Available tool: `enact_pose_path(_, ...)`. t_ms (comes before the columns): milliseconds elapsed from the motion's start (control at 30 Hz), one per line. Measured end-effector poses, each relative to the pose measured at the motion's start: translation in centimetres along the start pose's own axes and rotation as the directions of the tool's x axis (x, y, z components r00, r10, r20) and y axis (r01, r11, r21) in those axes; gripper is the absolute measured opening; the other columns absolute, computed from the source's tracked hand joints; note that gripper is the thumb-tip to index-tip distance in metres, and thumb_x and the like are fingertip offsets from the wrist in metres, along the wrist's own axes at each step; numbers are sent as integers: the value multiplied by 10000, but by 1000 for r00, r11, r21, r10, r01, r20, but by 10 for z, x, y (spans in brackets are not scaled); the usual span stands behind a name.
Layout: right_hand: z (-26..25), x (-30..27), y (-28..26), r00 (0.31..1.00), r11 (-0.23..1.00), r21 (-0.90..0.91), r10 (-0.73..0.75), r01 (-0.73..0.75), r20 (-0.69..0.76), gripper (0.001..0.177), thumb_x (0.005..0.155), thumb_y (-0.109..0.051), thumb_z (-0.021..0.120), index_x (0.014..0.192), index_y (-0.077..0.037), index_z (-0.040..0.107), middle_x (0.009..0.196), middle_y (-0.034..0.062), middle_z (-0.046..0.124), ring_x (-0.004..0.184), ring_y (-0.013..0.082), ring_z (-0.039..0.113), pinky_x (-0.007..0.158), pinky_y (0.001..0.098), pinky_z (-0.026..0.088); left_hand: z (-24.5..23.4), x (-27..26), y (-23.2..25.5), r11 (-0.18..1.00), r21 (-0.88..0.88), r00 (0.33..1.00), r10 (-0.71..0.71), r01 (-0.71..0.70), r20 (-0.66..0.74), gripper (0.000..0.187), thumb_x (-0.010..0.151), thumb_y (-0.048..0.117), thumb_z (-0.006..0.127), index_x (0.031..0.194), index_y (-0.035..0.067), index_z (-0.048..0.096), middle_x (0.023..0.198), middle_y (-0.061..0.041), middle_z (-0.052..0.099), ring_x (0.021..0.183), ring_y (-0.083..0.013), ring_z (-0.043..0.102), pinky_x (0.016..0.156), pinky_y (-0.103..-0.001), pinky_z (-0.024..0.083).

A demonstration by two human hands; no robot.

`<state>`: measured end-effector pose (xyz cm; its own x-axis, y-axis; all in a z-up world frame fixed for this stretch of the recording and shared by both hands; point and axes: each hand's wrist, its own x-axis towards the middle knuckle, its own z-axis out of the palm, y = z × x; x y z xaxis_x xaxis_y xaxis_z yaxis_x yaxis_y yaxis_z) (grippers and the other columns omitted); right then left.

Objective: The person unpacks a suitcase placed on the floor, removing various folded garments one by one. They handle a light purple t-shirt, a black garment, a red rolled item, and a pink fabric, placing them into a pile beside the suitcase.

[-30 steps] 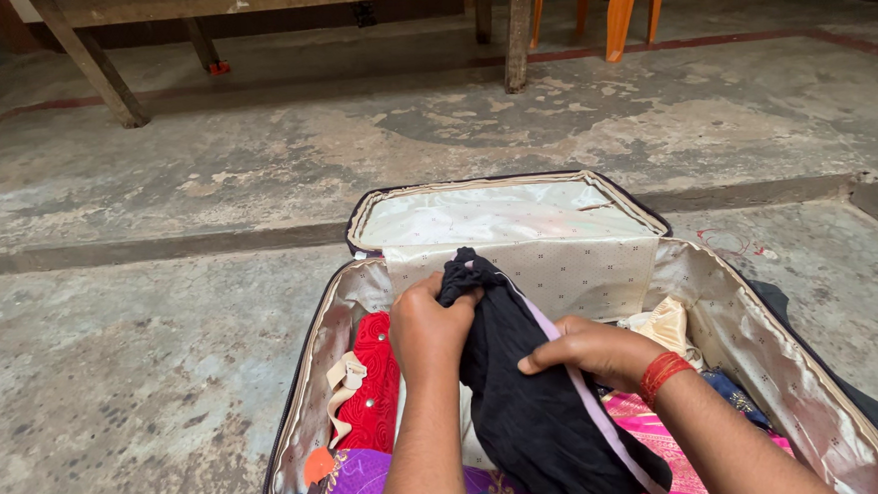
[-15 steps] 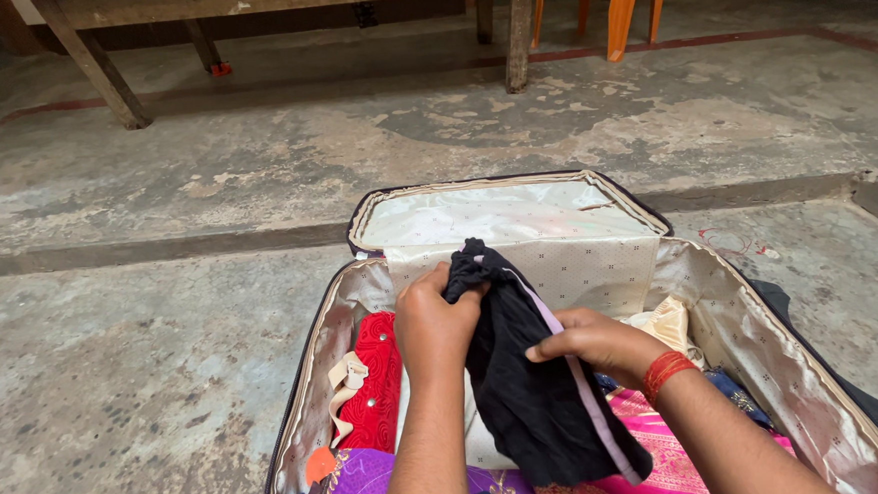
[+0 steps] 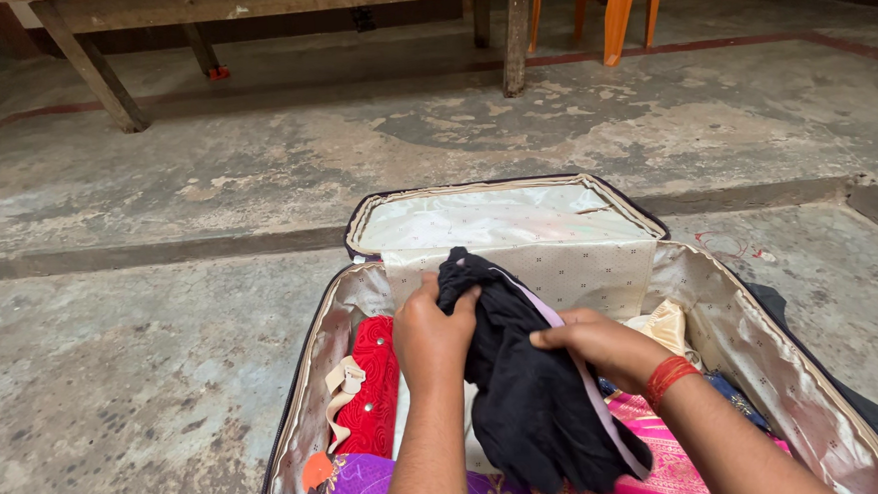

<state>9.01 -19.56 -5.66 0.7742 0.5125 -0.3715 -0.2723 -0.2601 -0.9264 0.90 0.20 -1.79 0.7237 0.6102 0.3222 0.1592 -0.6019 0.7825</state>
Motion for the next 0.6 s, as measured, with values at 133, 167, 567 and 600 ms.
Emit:
enact_pose_path(133, -3, 6, -7, 996, 923, 384, 51, -19, -75, 309, 928, -254, 639, 1065, 16, 698, 917, 146, 760, 778, 252, 714, 738, 410, 606, 31, 6, -33, 988, 14, 987, -154, 154, 54, 843, 773, 500, 766, 1427, 34, 508, 1180, -270, 667, 1104, -422, 643, 934, -473, 512)
enact_pose_path(167, -5, 8, -11, 991, 882, 472, 69, -7, -113, 302, 947, -272, 617, 1066, -6, 696, 920, 140, 754, 786, 243, 716, 749, 408, 610, 40, 8, -43, 972, 17, 964, -236, 235, 120, 900, 792, 558, 752, 1457, 26, 461, 1230, -271, 648, 1154, -411, 626, 974, -467, 496)
enact_pose_path(567, -32, -13, -32, 991, 716, 685, -89, 136, -103, 283, 925, -187, 566, 1053, 44, 670, 940, 179, 762, 838, 273, 745, 814, 407, 620, 46, 7, -45, 540, -379, 518, -127, 751, 846, 678, 840, 560, 666, 1232, 11, 725, 1115, -161, 780, 955, -266, 734, 783, -400, 569)
enact_pose_path(600, -33, -14, -30, 992, 725, 677, -95, 129, -87, 262, 909, -135, 584, 1053, 69, 664, 949, 197, 761, 846, 278, 746, 826, 402, 621, 43, 6, -44, 563, -397, 547, -121, 725, 828, 638, 818, 501, 728, 1237, 21, 738, 1108, -134, 790, 938, -238, 736, 778, -389, 559)
